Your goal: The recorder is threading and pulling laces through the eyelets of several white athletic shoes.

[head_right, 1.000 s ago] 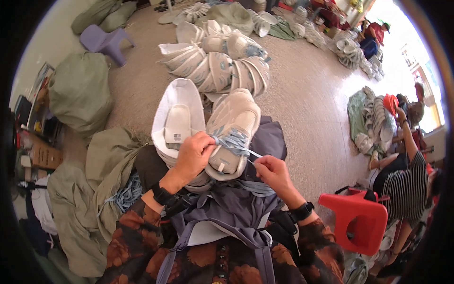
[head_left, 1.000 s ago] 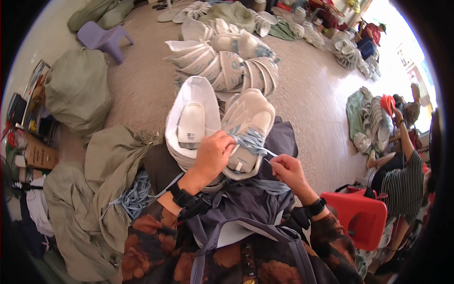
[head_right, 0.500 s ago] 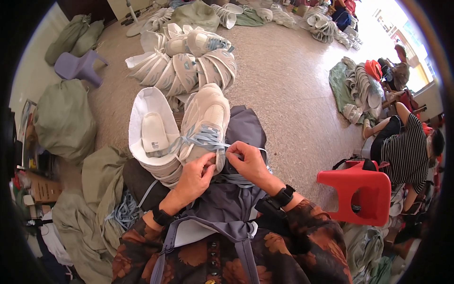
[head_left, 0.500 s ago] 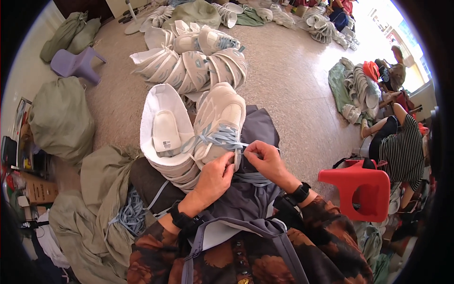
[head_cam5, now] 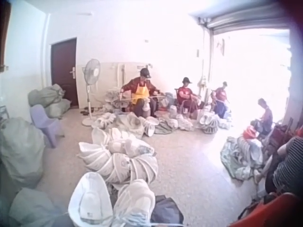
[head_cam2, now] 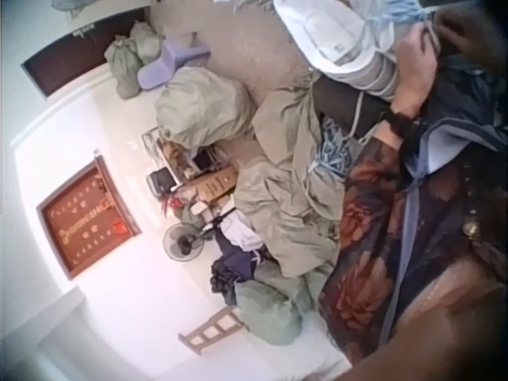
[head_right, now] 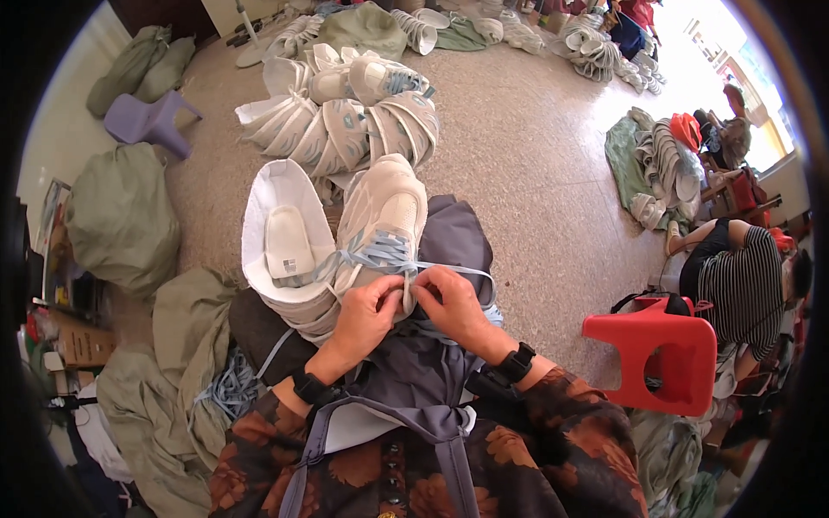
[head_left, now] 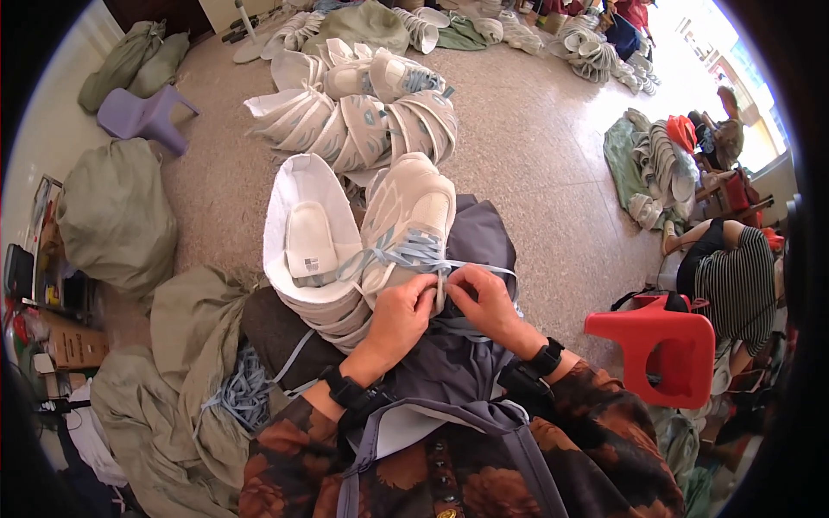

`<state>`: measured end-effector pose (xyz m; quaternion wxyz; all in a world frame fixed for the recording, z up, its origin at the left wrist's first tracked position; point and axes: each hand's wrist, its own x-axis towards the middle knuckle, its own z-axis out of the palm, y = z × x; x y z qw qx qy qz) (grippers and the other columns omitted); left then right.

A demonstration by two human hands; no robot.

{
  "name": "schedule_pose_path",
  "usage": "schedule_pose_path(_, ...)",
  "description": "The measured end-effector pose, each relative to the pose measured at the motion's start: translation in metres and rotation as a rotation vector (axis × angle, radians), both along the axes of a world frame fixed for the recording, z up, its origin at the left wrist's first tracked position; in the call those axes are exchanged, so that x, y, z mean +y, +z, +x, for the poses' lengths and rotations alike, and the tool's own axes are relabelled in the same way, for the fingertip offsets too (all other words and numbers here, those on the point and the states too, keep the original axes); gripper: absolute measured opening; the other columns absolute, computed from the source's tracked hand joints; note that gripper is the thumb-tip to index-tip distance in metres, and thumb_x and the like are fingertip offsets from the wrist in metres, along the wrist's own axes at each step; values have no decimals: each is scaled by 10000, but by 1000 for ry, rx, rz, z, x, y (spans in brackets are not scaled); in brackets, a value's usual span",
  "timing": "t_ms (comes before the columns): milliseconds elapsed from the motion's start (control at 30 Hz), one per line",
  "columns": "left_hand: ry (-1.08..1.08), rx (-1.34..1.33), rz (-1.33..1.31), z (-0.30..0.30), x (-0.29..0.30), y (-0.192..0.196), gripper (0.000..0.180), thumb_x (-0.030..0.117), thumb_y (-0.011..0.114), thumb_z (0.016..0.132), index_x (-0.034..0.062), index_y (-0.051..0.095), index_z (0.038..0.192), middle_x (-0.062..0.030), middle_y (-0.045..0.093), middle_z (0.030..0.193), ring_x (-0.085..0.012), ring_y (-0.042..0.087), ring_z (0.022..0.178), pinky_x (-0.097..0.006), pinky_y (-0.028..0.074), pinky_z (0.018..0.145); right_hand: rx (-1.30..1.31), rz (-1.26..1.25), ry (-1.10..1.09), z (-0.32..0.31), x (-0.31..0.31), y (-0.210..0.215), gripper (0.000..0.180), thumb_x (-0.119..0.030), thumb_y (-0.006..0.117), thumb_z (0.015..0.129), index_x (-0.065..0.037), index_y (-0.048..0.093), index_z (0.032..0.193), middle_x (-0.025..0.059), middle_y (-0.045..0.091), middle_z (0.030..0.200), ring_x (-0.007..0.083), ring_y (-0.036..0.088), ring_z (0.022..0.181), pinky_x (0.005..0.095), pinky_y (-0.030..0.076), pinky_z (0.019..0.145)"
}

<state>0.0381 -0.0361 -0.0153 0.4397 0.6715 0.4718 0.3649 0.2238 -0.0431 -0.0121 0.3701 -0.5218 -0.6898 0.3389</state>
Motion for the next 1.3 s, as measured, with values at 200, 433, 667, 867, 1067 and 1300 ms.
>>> schedule_pose_path(200, 3, 286, 211, -3, 6, 3, 82, 85, 620, 914, 38, 666, 962, -183, 680, 808, -371, 666, 727, -419, 507, 628, -203, -6, 77, -5, -4, 13, 372, -181, 764, 797, -19, 511, 1017, 162, 548, 963, 349, 591, 850, 418, 490, 727)
schedule_pose_path(433, 212, 580, 213, -104, 4, 50, 55, 84, 663, 873, 49, 673, 913, -149, 665, 734, -340, 660, 649, -407, 516, 603, -241, 87, 68, -9, 2, 18, 339, -143, 741, 787, -13, 517, 1005, 168, 557, 976, 370, 586, 927, 428, 483, 786)
schedule_pose_path(667, 138, 441, 335, -95, -20, 47, 210, 45, 708, 822, 30, 644, 1022, -125, 644, 1002, -325, 652, 883, -388, 529, 759, -349, 470, -105, -3, 25, 21, 211, -43, 702, 788, -21, 591, 966, 160, 601, 1077, 380, 578, 1027, 415, 461, 895)
schedule_pose_path(867, 108, 430, 499, -58, -5, 41, 323, 70, 757, 763, 41, 642, 1063, -127, 616, 1091, -348, 594, 1039, -432, 473, 912, 24, 260, -22, -6, 7, 30, 85, -12, 649, 862, -16, 608, 937, 98, 626, 849, 246, 625, 751, 325, 490, 683)
schedule_pose_path(1067, -36, 513, 746, -31, 17, 22, 258, 59, 738, 760, 71, 666, 1007, -68, 610, 1028, -278, 581, 993, -474, 414, 990, 75, -278, 165, -3, -24, 35, 67, -59, 639, 930, -6, 619, 966, 47, 633, 797, 106, 572, 627, 259, 455, 570)
schedule_pose_path(1300, -32, 449, 788, -30, 23, 14, 237, 68, 742, 768, 94, 673, 993, -46, 608, 1015, -249, 592, 958, -496, 381, 1050, 569, -778, 136, -13, -6, 35, 211, -211, 550, 1029, -22, 638, 995, -3, 627, 791, 62, 567, 607, 222, 458, 547)
